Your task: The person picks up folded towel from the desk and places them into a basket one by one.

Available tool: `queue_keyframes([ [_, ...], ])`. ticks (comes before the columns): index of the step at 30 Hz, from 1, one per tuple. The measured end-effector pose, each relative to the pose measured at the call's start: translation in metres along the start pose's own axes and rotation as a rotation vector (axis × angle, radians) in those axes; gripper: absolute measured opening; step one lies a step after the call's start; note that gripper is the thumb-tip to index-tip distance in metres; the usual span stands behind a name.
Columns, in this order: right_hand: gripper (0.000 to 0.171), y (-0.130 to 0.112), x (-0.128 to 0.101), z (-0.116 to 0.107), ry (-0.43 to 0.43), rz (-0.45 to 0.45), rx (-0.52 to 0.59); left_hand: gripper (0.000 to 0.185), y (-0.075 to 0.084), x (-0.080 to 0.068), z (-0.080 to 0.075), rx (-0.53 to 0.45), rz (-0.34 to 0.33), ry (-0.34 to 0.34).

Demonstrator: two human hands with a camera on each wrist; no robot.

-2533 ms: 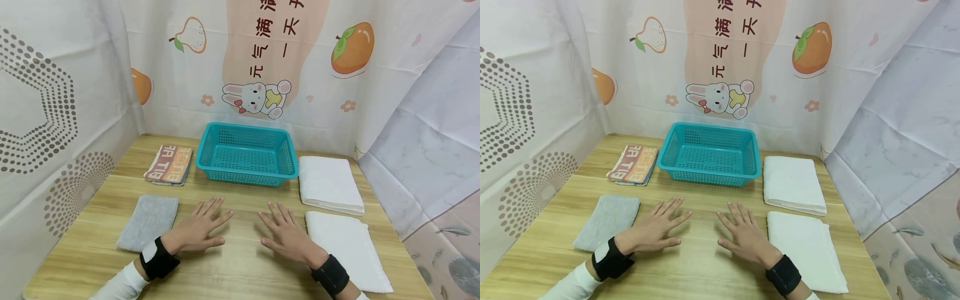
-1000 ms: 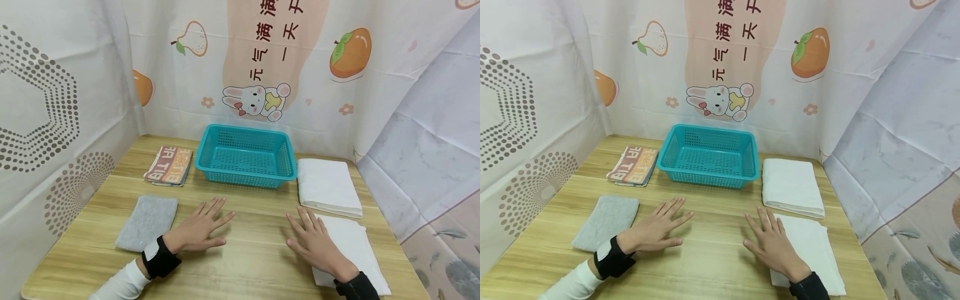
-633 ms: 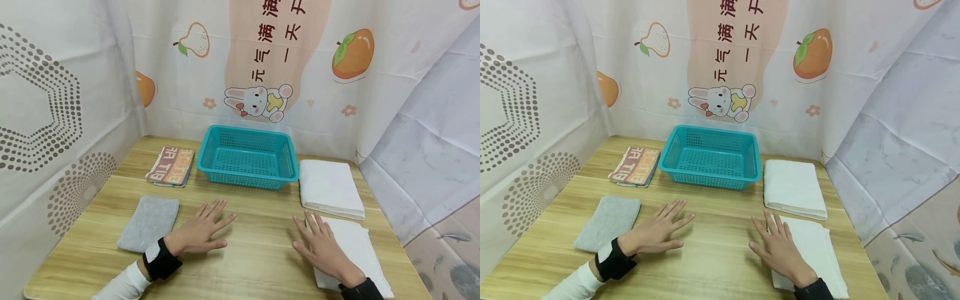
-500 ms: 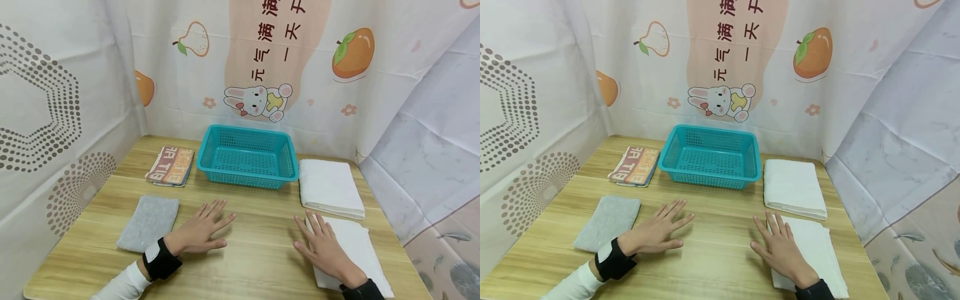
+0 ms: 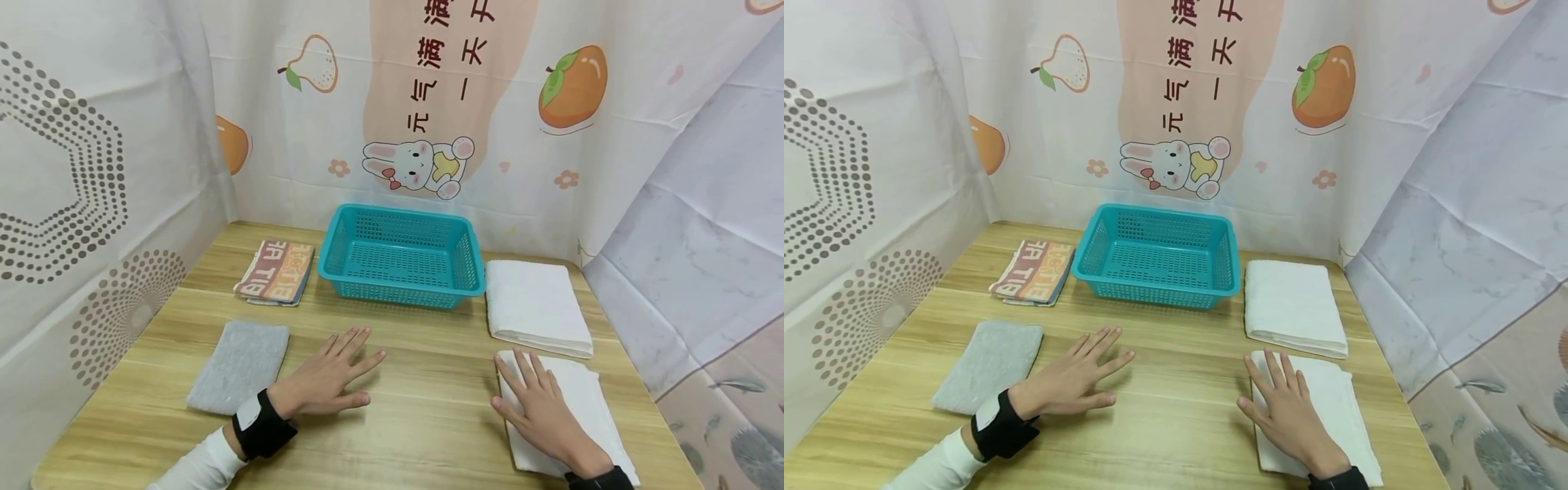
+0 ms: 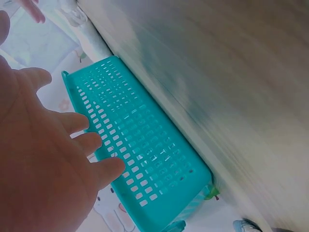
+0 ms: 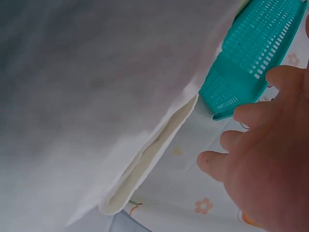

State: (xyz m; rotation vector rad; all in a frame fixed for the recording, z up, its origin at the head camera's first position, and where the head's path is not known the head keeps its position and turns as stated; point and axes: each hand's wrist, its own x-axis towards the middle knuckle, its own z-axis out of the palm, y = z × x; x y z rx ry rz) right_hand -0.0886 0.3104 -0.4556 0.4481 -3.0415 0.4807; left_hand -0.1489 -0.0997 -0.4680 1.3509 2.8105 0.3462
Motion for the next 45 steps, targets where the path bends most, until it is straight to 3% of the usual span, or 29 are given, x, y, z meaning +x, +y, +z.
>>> queue_keyframes([
  [18,0.069,0.013,-0.014,-0.003,-0.016,0.074,0.051,0.071,0.004,0.001,0.002,0.015,0.01,-0.012],
  [45,0.072,0.034,-0.02,-0.002,0.01,0.118,0.039,0.071,0.01,0.01,0.003,0.047,0.014,-0.037],
])
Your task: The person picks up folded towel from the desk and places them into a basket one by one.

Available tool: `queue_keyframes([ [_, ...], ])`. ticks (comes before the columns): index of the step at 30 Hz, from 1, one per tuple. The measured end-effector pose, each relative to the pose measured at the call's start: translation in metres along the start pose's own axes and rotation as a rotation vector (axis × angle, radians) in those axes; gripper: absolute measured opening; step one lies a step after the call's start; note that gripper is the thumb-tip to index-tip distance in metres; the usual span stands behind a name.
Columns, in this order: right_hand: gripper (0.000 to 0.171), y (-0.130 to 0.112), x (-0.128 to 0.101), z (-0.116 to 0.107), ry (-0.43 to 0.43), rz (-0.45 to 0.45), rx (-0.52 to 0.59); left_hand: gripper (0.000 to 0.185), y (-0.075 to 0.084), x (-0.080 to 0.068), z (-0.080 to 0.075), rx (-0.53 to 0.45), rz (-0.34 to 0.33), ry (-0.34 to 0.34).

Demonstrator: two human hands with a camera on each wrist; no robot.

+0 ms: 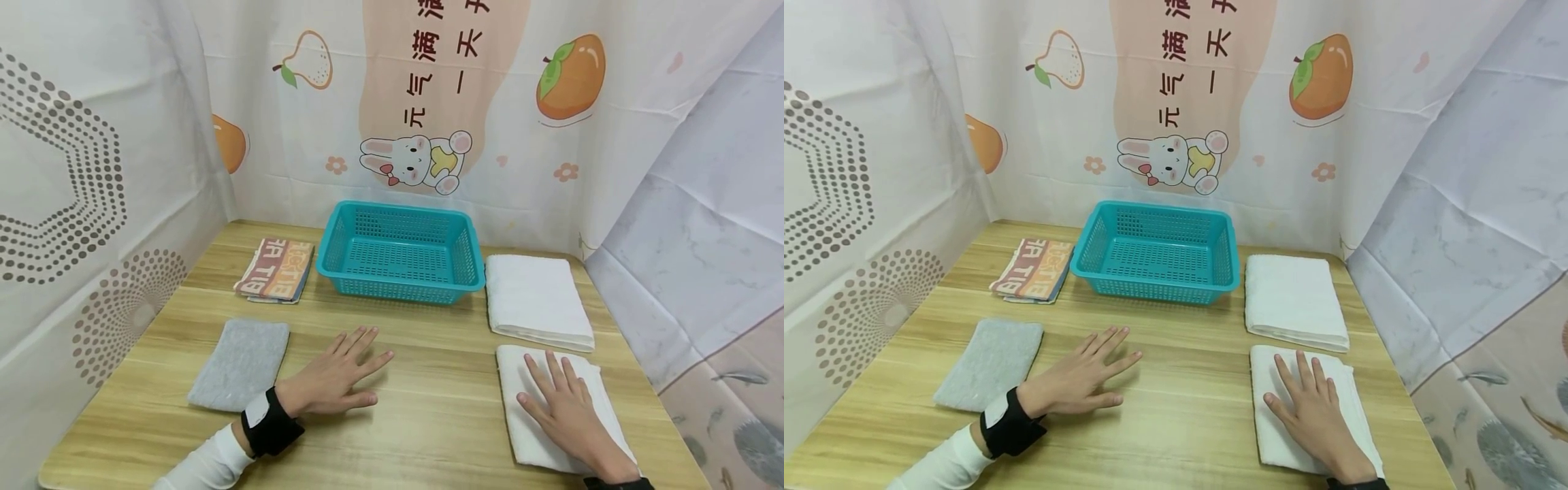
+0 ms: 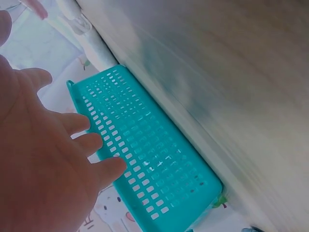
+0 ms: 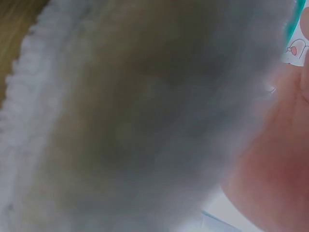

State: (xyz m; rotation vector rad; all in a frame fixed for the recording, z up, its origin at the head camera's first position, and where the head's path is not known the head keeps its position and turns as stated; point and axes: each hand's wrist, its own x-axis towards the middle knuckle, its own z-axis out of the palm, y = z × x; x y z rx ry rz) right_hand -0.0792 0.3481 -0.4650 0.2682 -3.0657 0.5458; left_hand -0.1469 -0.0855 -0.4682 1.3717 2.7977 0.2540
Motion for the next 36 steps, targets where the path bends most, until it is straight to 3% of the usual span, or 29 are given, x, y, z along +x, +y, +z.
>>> queue_keyframes([
  [21,0.072,0.022,-0.006,-0.001,-0.018,0.088,0.016,0.072,0.01,0.012,0.0,0.002,0.015,-0.025],
  [36,0.076,0.033,-0.009,-0.003,-0.088,0.18,0.019,0.073,0.016,0.017,0.0,-0.017,0.034,-0.059],
])
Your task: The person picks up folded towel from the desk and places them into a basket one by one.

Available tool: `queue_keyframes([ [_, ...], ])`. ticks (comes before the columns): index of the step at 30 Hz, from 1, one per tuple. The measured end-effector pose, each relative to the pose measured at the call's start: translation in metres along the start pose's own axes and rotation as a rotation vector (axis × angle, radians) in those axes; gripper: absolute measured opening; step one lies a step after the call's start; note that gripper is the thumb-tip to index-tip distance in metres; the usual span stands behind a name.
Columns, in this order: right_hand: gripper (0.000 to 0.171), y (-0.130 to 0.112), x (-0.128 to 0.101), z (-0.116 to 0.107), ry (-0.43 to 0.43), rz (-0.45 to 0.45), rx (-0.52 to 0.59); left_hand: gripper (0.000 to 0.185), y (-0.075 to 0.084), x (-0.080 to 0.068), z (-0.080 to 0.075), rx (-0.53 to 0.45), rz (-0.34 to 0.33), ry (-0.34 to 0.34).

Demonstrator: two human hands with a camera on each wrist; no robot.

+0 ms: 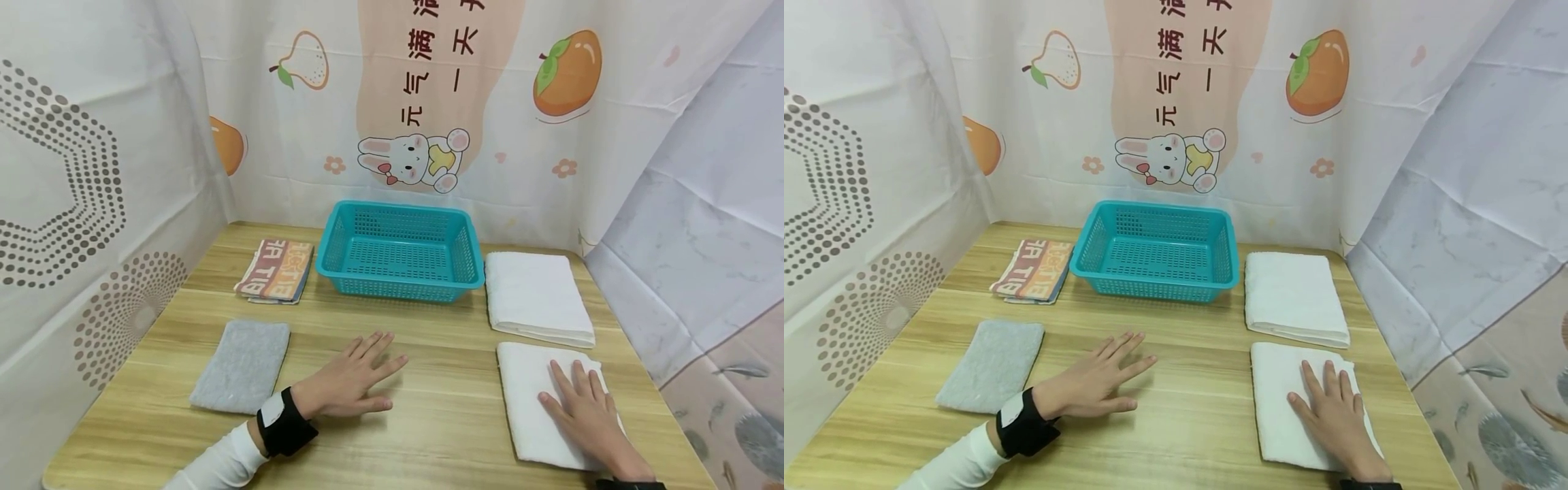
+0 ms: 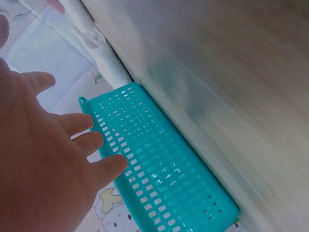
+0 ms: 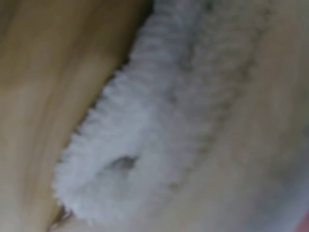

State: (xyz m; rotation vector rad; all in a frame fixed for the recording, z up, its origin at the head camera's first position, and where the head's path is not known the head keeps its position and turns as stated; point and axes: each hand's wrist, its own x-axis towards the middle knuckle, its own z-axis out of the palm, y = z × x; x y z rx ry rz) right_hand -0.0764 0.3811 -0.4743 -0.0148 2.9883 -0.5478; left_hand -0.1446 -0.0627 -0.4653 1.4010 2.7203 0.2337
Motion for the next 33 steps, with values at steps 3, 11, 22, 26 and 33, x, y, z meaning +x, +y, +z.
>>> queue_keyframes([
  [3,0.078,0.0008,0.0008,-0.0001,-0.023,0.02,0.008,0.073,0.0008,0.0001,-0.0001,-0.005,-0.005,-0.004],
  [11,0.08,0.0019,0.0,0.0002,-0.055,0.053,0.023,0.073,0.0011,-0.0002,0.0019,0.009,-0.005,-0.009],
  [22,0.092,0.0058,0.0021,-0.0035,-0.144,0.156,0.024,0.073,0.0023,0.0,0.0027,0.004,0.013,-0.001],
  [26,0.099,0.0057,0.0037,-0.0059,-0.187,0.199,0.027,0.072,0.0031,-0.0001,0.0018,-0.002,0.012,-0.002],
  [33,0.101,0.0042,0.0068,-0.0057,-0.209,0.197,0.013,0.073,0.0033,0.0002,0.0016,-0.02,0.015,-0.009],
])
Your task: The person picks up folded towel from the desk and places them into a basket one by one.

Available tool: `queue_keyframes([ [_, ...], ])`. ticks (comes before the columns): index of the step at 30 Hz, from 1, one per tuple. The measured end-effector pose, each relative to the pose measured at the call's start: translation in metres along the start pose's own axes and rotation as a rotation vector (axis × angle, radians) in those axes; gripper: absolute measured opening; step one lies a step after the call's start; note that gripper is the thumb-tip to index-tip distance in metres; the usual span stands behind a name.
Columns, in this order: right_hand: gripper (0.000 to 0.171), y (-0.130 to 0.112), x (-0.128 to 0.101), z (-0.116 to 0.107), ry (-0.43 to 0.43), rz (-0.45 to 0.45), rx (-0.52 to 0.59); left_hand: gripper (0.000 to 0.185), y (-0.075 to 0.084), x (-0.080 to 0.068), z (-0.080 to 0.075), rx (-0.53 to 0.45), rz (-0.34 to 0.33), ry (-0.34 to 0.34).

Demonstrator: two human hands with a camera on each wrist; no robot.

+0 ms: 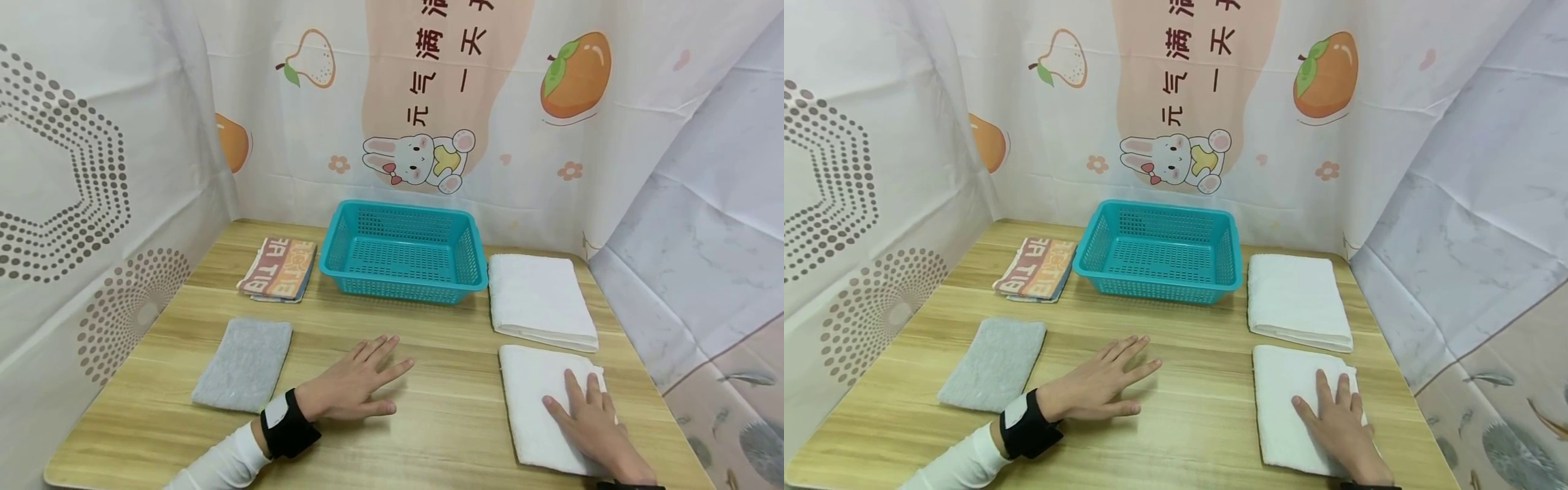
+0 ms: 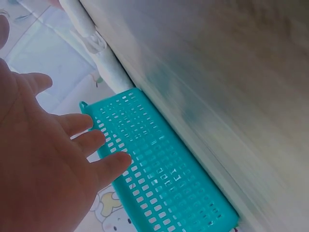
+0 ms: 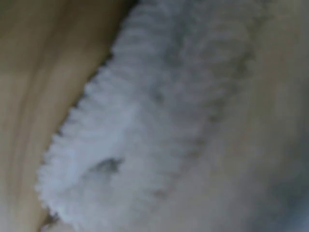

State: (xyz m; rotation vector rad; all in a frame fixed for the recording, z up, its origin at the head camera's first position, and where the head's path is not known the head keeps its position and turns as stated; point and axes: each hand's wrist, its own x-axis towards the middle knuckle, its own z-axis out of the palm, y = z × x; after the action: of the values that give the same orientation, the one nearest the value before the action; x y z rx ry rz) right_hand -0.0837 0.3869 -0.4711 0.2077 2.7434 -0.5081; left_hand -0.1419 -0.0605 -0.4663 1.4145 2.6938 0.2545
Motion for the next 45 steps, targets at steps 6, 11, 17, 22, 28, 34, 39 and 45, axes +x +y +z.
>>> queue_keyframes([
  [6,0.099,-0.002,-0.002,0.002,0.022,-0.019,-0.032,0.073,0.0,0.001,0.001,-0.007,0.018,0.005],
  [11,0.097,-0.006,-0.003,0.006,0.038,-0.04,-0.042,0.072,0.0,0.0,0.004,0.003,0.028,0.014],
  [17,0.096,-0.009,-0.003,0.008,0.028,-0.03,-0.058,0.072,-0.001,-0.001,0.004,0.005,0.01,-0.003],
  [22,0.096,-0.012,-0.003,0.008,0.011,-0.025,-0.058,0.072,-0.001,-0.002,0.004,-0.009,0.0,-0.014],
  [28,0.097,-0.016,-0.004,0.008,0.008,-0.023,-0.059,0.072,0.0,-0.001,0.003,0.003,0.009,-0.01],
  [34,0.098,-0.017,-0.004,0.01,0.006,-0.025,-0.061,0.072,0.0,-0.001,0.001,0.007,0.012,-0.007],
  [39,0.098,-0.021,-0.004,0.011,0.001,-0.025,-0.065,0.072,0.0,-0.003,0.001,0.003,0.011,-0.006],
  [45,0.1,-0.025,-0.004,0.011,-0.002,-0.019,-0.074,0.072,-0.001,-0.004,0.002,0.01,0.006,-0.002],
])
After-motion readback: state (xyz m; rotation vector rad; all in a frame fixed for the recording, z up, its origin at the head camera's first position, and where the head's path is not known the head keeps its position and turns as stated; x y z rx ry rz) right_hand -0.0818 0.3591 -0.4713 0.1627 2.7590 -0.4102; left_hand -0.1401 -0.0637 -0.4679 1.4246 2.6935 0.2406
